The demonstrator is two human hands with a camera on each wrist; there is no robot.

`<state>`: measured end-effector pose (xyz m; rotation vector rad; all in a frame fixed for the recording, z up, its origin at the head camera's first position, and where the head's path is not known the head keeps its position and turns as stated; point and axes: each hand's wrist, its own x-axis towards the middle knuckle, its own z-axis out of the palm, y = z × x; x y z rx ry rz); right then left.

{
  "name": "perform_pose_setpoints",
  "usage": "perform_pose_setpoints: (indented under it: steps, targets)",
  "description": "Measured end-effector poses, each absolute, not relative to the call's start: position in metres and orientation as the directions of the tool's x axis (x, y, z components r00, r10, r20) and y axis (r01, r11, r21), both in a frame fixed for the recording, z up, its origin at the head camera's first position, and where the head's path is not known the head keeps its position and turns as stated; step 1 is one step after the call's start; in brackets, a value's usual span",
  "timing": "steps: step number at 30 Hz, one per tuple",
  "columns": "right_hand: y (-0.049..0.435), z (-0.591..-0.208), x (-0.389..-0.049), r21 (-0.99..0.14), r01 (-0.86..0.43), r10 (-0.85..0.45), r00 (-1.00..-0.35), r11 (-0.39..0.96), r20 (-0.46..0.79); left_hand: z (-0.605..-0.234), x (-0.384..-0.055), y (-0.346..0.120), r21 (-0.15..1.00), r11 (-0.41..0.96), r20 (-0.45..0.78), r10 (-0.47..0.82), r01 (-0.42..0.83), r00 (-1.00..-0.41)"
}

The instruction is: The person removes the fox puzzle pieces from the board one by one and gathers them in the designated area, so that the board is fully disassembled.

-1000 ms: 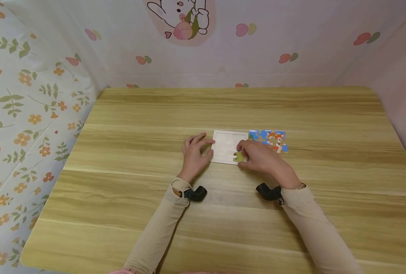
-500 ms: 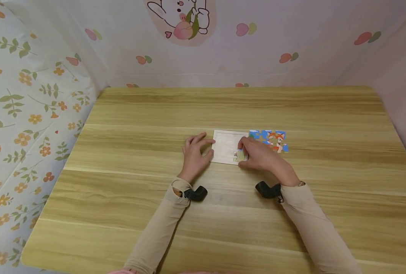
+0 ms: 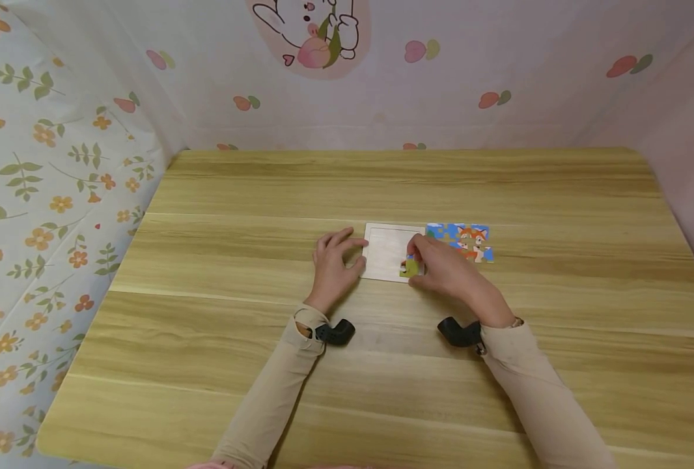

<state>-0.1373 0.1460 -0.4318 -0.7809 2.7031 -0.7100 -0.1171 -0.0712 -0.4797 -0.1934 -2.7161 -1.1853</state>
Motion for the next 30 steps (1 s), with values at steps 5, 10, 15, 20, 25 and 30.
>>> perform_pose_setpoints:
  steps: [5,10,15,20,25,30]
  targets:
    - [0.147,-0.432,-0.136,-0.516,-0.443,-0.551,-0.832,0.733,-0.070,-0.480,-0.117,-0.071,0.712,0.678,0.205,0.048,0.183,-0.978]
    - [0.148,-0.433,-0.135,-0.525,-0.442,-0.549,-0.834,0.727,-0.058,-0.480,-0.118,-0.071,0.710,0.680,0.205,0.048,0.183,-0.978]
    - [0.150,-0.435,-0.136,-0.528,-0.445,-0.549,-0.835,0.723,-0.049,-0.479,-0.118,-0.071,0.713,0.677,0.207,0.047,0.184,-0.977]
    - [0.153,-0.434,-0.134,-0.539,-0.440,-0.549,-0.834,0.718,-0.050,-0.480,-0.118,-0.071,0.715,0.674,0.208,0.046,0.183,-0.977]
    - [0.161,-0.429,-0.132,-0.546,-0.439,-0.544,-0.839,0.713,-0.036,-0.480,-0.118,-0.071,0.712,0.681,0.200,0.042,0.175,-0.979]
    - [0.174,-0.424,-0.131,-0.587,-0.428,-0.537,-0.844,0.688,-0.014,-0.481,-0.118,-0.071,0.709,0.683,0.203,0.041,0.176,-0.978]
